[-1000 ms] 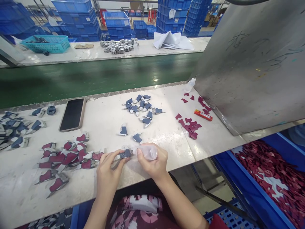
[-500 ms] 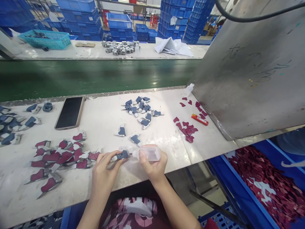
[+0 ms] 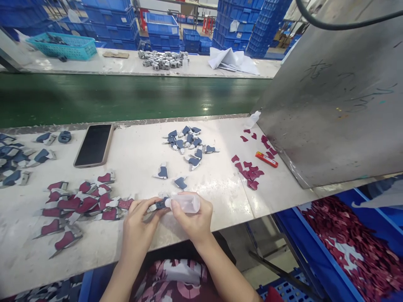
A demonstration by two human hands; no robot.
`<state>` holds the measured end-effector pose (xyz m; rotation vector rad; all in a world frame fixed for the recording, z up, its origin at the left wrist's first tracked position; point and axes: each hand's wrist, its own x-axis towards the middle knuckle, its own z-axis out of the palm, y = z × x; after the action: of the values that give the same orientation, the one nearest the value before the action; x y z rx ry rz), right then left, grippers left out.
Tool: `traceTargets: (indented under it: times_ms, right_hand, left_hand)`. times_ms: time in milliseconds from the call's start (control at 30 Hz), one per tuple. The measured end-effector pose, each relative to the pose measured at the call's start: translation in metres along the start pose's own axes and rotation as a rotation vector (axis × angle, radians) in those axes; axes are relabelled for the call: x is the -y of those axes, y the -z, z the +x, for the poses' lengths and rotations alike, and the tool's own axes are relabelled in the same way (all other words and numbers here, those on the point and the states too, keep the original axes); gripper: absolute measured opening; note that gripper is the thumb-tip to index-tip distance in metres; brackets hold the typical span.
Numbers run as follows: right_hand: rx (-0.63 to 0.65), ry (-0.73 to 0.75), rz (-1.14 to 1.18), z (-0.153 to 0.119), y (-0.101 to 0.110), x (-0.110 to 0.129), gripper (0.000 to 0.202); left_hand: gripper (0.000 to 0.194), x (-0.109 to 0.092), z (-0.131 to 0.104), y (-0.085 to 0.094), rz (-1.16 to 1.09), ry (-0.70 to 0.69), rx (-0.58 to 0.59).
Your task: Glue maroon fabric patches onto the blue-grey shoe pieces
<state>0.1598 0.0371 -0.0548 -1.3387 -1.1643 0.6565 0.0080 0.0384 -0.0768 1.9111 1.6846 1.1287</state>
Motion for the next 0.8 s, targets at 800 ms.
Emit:
traceTargets:
  times_ms: [800]
  right_hand:
    - [0.021, 0.045, 0.008, -0.0033, 0.0062, 0.0002, 0.007]
  left_hand:
    - [0.011, -0.0007, -0.0002, 0.0006, -0.007, -0.029, 0.020]
